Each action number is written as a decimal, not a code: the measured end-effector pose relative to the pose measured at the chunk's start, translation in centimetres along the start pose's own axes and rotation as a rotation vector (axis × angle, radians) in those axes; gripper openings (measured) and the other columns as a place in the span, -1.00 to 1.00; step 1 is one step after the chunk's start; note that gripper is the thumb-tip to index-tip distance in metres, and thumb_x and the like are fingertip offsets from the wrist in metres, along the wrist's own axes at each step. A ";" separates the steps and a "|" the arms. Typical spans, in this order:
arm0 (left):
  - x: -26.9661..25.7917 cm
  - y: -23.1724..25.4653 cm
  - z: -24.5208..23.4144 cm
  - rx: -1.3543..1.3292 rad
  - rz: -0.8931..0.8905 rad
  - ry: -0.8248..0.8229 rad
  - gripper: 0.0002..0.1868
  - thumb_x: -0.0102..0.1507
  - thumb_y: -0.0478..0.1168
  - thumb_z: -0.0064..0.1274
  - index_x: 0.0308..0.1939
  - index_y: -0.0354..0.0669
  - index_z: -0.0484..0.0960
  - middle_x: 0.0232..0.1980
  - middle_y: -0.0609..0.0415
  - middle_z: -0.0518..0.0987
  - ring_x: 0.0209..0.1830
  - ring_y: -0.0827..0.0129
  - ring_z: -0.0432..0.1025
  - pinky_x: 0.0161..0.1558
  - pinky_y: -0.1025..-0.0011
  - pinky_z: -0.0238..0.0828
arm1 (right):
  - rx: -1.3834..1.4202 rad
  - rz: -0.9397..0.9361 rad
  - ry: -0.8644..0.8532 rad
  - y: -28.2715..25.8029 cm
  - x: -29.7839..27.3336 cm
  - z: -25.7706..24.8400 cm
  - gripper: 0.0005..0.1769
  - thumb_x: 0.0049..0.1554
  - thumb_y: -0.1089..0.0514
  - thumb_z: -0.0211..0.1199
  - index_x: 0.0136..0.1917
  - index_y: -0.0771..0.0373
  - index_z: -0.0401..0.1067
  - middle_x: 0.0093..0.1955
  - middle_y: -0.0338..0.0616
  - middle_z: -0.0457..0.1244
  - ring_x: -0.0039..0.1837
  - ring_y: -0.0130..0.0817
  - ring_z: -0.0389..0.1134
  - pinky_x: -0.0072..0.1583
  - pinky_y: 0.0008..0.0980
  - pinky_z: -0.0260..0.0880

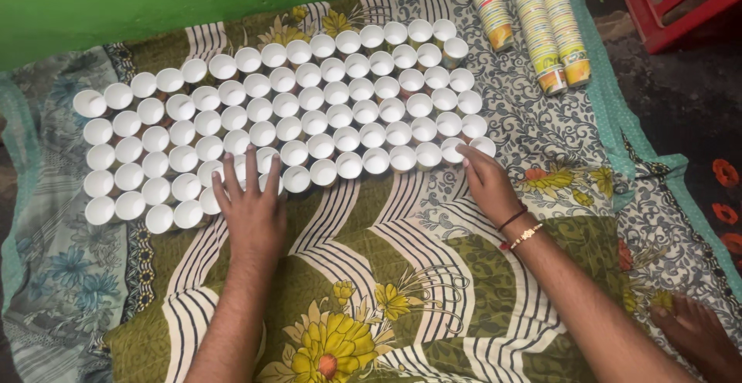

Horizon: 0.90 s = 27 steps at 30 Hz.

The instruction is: The person arranges white paper cups in neat rows on a patterned cloth on the floor. They repeatedly pick up cups from stacks and place them into the grid, adjusting positions to maintain alignment.

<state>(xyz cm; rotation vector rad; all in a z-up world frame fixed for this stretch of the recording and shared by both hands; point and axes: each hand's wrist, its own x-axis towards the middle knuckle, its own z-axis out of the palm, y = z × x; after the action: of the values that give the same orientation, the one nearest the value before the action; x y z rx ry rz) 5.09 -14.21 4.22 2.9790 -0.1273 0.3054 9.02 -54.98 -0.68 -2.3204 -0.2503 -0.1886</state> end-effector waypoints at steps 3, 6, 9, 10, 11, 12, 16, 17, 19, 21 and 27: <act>1.0 1.6 0.0 -0.061 0.032 0.033 -0.18 0.13 -0.28 0.23 0.49 0.02 0.34 0.66 -0.17 0.03 0.66 -0.19 -0.19 0.54 -0.28 -0.39 | 0.004 -0.035 0.012 0.2 0.6 -0.7 -0.67 0.34 0.26 0.01 0.32 0.38 0.41 0.30 0.21 0.33 0.36 0.05 0.36 0.31 -0.17 0.35; 2.2 3.1 -0.1 -0.100 0.043 0.024 -0.12 0.12 -0.31 0.21 0.54 0.02 0.28 0.67 -0.16 0.01 0.69 -0.14 -0.21 0.60 -0.18 -0.40 | 0.011 0.014 0.019 0.6 1.3 -1.4 -0.65 0.34 0.28 -0.02 0.33 0.37 0.39 0.27 0.20 0.34 0.34 0.04 0.37 0.31 -0.18 0.35; 3.4 4.4 0.2 -0.142 0.044 0.011 -0.10 0.11 -0.28 0.22 0.54 0.02 0.26 0.65 -0.16 0.01 0.68 -0.12 -0.21 0.59 -0.15 -0.41 | 0.044 0.091 0.021 1.3 1.8 -1.8 -0.63 0.33 0.27 -0.03 0.36 0.35 0.37 0.26 0.19 0.33 0.31 0.02 0.39 0.29 -0.20 0.36; 3.9 4.8 0.3 -0.129 0.048 -0.001 -0.10 0.11 -0.28 0.21 0.54 0.02 0.25 0.65 -0.16 0.01 0.67 -0.12 -0.21 0.59 -0.15 -0.40 | 0.055 0.103 0.021 1.6 1.9 -2.0 -0.62 0.33 0.27 -0.04 0.37 0.35 0.36 0.26 0.19 0.33 0.32 0.03 0.39 0.29 -0.20 0.36; 4.4 5.2 0.5 -0.116 0.051 -0.013 -0.10 0.11 -0.28 0.21 0.54 0.01 0.25 0.65 -0.17 0.01 0.67 -0.12 -0.21 0.59 -0.15 -0.40 | 0.065 0.115 0.020 1.8 2.0 -2.3 -0.61 0.32 0.27 -0.05 0.38 0.35 0.35 0.26 0.19 0.33 0.32 0.03 0.38 0.29 -0.19 0.36; 4.7 5.5 0.6 -0.150 0.075 0.024 -0.12 0.14 -0.26 0.21 0.55 0.01 0.25 0.65 -0.17 0.02 0.67 -0.12 -0.21 0.58 -0.17 -0.39 | 0.031 0.066 0.028 2.0 2.1 -2.5 -0.61 0.32 0.28 -0.04 0.37 0.37 0.35 0.28 0.21 0.32 0.35 0.06 0.36 0.32 -0.17 0.34; 6.8 6.7 0.9 -0.185 0.130 0.057 -0.17 0.20 -0.24 0.19 0.56 0.02 0.23 0.65 -0.16 0.02 0.68 -0.11 -0.19 0.58 -0.18 -0.35 | -0.043 -0.012 0.027 2.8 3.2 -3.7 -0.62 0.33 0.29 -0.03 0.37 0.42 0.34 0.35 0.26 0.28 0.40 0.13 0.30 0.37 -0.13 0.30; 7.1 6.9 1.0 -0.166 0.129 0.028 -0.17 0.21 -0.26 0.17 0.56 0.03 0.23 0.66 -0.16 0.02 0.68 -0.11 -0.19 0.58 -0.17 -0.35 | -0.040 0.003 0.011 2.9 3.3 -4.0 -0.62 0.33 0.29 -0.03 0.37 0.42 0.34 0.36 0.26 0.27 0.40 0.13 0.30 0.37 -0.13 0.30; 8.2 7.5 1.0 -0.179 0.130 0.027 -0.14 0.17 -0.25 0.19 0.54 0.04 0.22 0.65 -0.16 0.02 0.67 -0.14 -0.19 0.56 -0.19 -0.33 | -0.064 -0.018 0.040 3.1 4.1 -4.6 -0.62 0.32 0.28 -0.01 0.37 0.42 0.35 0.37 0.25 0.27 0.41 0.13 0.30 0.37 -0.14 0.30; 8.9 8.1 1.1 -0.192 0.127 0.015 -0.12 0.13 -0.24 0.21 0.53 0.05 0.21 0.64 -0.17 0.02 0.65 -0.15 -0.18 0.54 -0.22 -0.30 | -0.069 -0.032 0.061 3.3 4.6 -5.2 -0.61 0.31 0.28 0.00 0.37 0.41 0.35 0.38 0.25 0.26 0.41 0.12 0.30 0.37 -0.14 0.30; 11.6 9.7 2.5 -0.180 0.136 -0.068 -0.05 0.08 -0.27 0.21 0.54 0.06 0.19 0.63 -0.17 0.00 0.65 -0.16 -0.17 0.49 -0.23 -0.17 | -0.134 -0.071 0.087 4.4 7.0 -6.3 -0.63 0.31 0.28 0.04 0.34 0.42 0.37 0.40 0.24 0.26 0.44 0.09 0.29 0.42 -0.14 0.28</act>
<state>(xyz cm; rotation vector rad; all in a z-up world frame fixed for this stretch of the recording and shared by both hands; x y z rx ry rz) 15.99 -25.00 5.50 2.8078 -0.3472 0.1967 16.45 -61.71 2.05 -2.4303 -0.2840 -0.3511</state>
